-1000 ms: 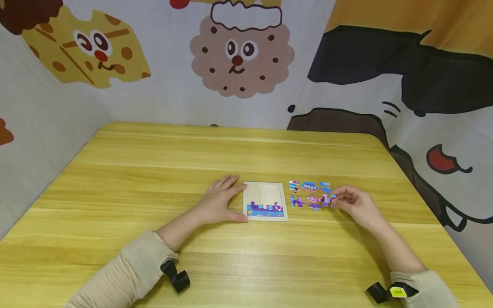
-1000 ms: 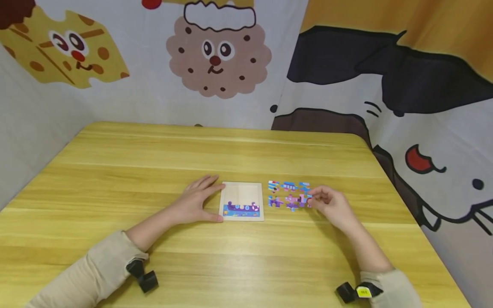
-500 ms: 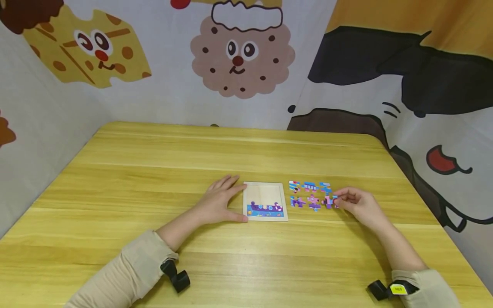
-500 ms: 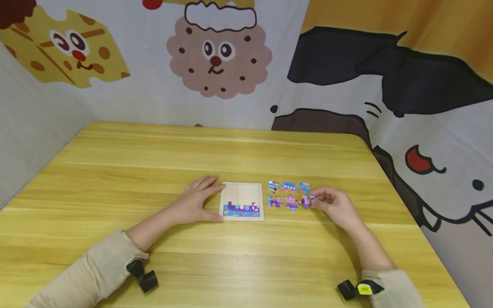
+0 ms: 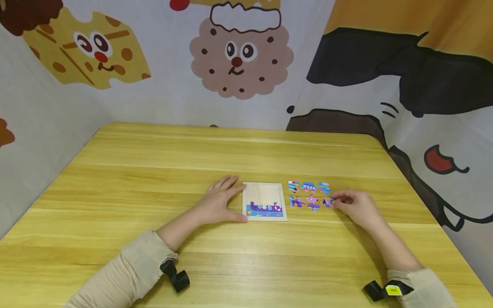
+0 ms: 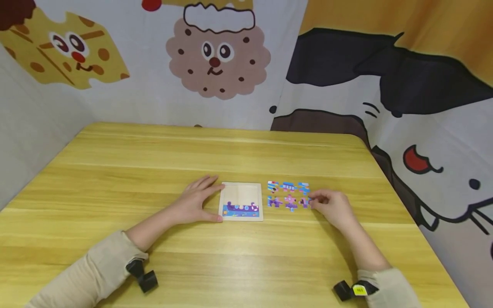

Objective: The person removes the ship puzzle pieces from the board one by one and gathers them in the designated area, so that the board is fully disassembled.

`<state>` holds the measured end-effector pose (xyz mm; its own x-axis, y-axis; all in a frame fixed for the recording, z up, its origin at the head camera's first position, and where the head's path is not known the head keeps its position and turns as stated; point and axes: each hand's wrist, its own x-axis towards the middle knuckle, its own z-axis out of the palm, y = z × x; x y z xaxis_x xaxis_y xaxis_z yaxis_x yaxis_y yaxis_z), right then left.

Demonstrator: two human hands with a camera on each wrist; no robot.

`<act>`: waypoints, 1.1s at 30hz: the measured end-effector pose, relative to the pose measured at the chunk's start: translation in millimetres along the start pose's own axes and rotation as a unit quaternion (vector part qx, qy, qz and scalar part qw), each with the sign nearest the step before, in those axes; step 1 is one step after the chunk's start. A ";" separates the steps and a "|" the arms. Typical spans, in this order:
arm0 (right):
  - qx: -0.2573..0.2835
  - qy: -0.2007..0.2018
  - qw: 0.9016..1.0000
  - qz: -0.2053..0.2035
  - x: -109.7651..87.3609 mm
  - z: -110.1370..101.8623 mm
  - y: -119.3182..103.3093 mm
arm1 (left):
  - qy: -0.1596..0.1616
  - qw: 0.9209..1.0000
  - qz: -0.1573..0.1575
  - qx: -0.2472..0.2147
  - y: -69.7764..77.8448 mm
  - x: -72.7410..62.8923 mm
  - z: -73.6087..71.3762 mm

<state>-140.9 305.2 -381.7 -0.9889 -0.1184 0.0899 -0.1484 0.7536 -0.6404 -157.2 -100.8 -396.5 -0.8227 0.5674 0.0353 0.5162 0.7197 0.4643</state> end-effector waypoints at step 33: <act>0.008 0.068 0.997 -0.026 -0.4 7.2 -24.0 | 0.005 1.000 0.006 -0.005 -1.3 0.6 2.0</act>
<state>-136.9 282.4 -371.9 -0.9720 -0.0663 0.2254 -0.1998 0.7379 -0.6447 -157.9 -100.6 -398.8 -0.8192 0.5714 0.0492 0.5232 0.7093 0.4724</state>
